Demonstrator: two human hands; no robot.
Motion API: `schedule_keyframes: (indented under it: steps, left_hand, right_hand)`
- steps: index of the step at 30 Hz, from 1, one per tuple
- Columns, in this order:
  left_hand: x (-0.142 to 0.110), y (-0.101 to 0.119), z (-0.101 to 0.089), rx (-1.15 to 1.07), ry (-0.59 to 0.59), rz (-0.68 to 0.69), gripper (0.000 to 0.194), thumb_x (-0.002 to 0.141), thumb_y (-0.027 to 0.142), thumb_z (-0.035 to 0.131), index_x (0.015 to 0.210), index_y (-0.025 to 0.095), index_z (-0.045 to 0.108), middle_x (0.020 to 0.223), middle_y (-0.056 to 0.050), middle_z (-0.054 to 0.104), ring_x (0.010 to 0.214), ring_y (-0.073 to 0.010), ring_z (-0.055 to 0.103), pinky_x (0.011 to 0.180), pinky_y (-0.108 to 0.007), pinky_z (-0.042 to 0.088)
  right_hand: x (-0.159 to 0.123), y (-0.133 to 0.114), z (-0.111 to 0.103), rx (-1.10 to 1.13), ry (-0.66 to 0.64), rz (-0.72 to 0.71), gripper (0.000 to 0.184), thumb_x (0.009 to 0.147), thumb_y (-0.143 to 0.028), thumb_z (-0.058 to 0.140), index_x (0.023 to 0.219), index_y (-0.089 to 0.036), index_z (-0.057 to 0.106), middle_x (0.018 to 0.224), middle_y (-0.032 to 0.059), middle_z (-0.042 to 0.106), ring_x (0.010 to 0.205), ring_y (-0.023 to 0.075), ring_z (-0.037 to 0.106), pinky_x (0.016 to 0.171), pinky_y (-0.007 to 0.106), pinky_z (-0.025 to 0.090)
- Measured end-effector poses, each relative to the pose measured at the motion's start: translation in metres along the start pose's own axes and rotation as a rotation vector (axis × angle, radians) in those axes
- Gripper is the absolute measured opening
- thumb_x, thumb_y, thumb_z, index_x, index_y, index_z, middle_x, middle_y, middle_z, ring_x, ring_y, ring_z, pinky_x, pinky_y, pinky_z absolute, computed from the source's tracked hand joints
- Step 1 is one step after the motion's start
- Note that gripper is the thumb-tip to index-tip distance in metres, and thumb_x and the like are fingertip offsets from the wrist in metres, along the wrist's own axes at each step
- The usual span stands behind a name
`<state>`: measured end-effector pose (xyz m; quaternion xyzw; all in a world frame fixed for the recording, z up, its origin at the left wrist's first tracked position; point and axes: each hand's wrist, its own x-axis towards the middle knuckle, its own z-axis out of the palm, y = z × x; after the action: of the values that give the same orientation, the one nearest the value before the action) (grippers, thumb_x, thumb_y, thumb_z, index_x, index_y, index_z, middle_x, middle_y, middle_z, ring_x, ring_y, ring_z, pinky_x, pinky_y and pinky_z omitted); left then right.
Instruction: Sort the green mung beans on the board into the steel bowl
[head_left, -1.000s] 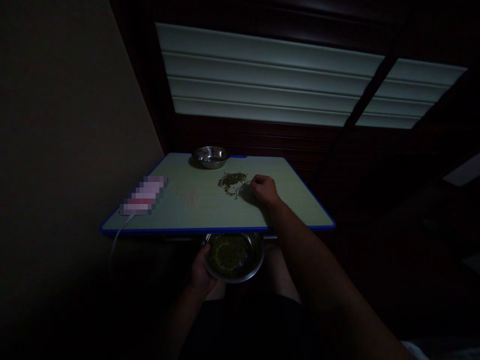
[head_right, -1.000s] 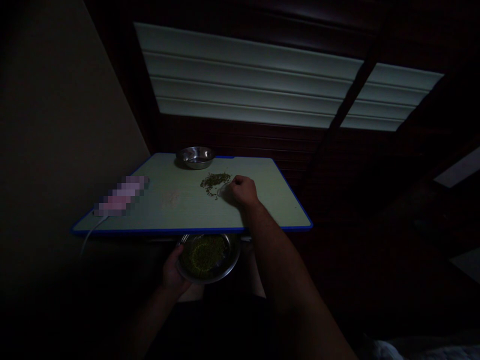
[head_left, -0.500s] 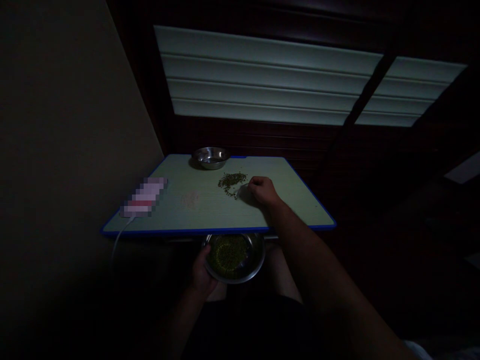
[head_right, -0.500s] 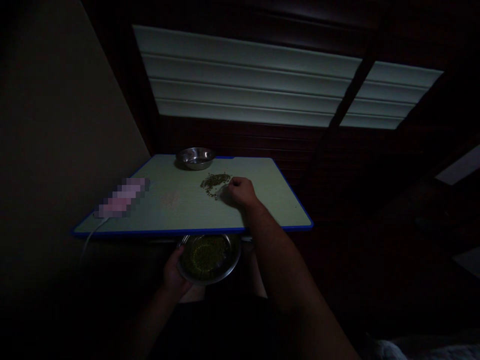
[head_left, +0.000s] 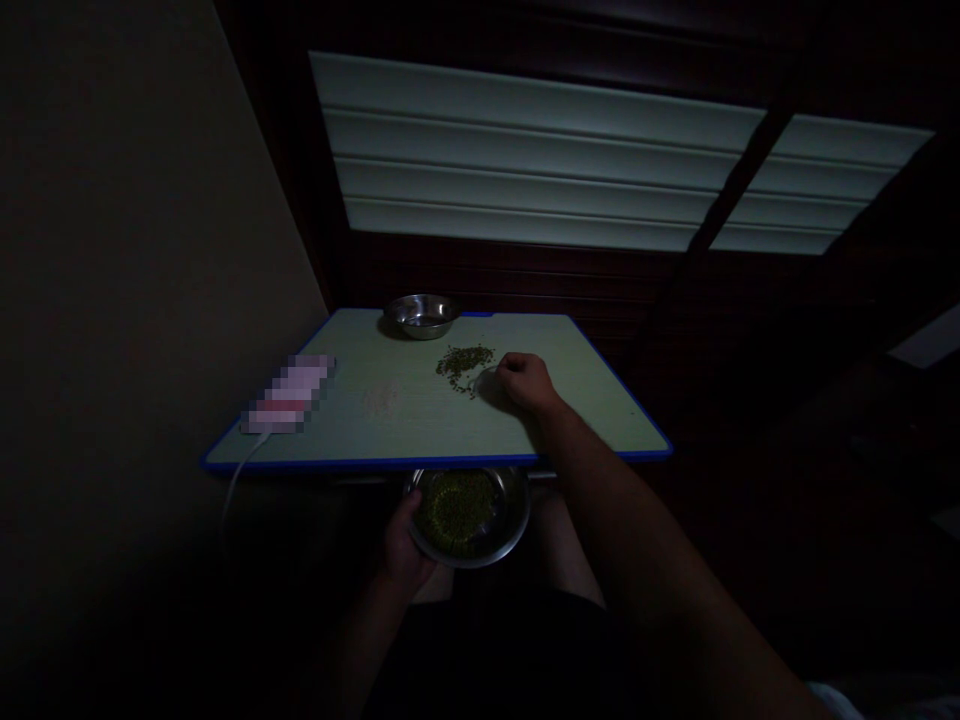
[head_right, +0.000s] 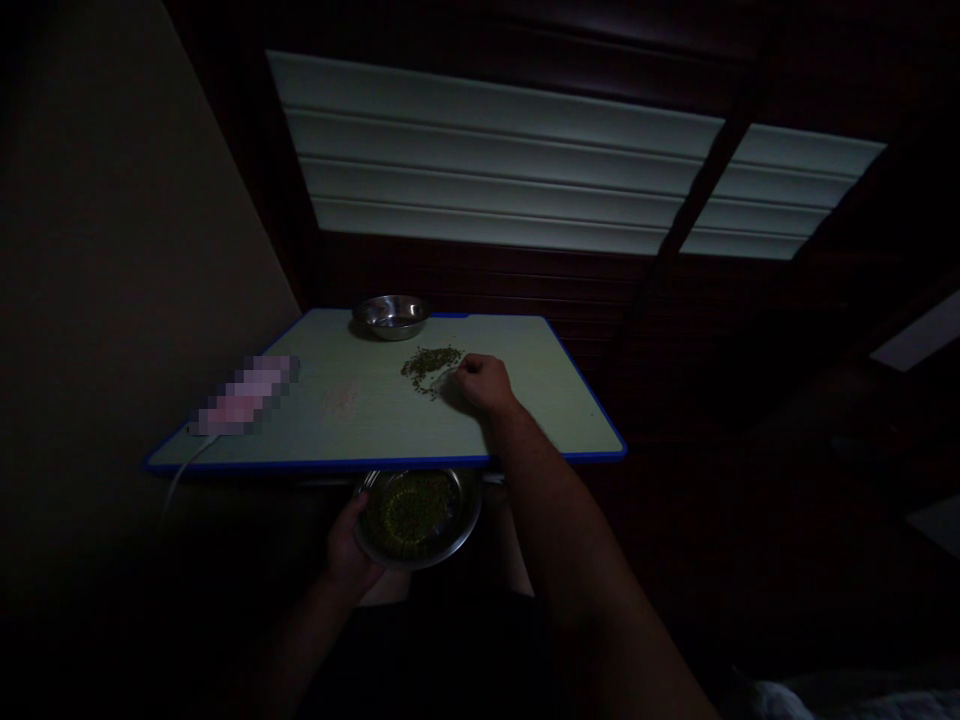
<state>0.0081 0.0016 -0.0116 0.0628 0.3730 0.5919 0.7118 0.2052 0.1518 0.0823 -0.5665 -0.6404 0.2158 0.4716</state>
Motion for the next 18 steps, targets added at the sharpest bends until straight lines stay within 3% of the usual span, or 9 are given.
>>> schedule_keyframes:
  steps: [11,18]
  left_hand:
    - [0.0009,-0.0002,-0.0014,-0.021,-0.011,-0.020,0.022,0.072,0.029,0.062,0.082,0.013,0.073,0.085,-0.012,0.076,0.101,-0.0333,0.066,0.095,-0.048,0.048]
    - [-0.0016,0.0008,0.0032,-0.029,0.027,-0.001,0.019,0.073,0.027,0.060,0.080,0.014,0.073,0.080,-0.010,0.076,0.089,-0.0306,0.070,0.092,-0.048,0.049]
  right_hand:
    - [-0.0049,-0.0086,0.0000,0.145,-0.105,0.055,0.013,0.057,-0.030,0.049,0.055,-0.017,0.053,0.051,-0.0036,0.045,0.051,0.0098,0.039,0.051,0.023,0.030]
    - [-0.0052,-0.0102,-0.0011,0.140,-0.079,0.073,0.013,0.056,-0.029,0.049,0.054,-0.017,0.053,0.051,-0.0034,0.046,0.052,0.0099,0.039,0.050,0.023,0.029]
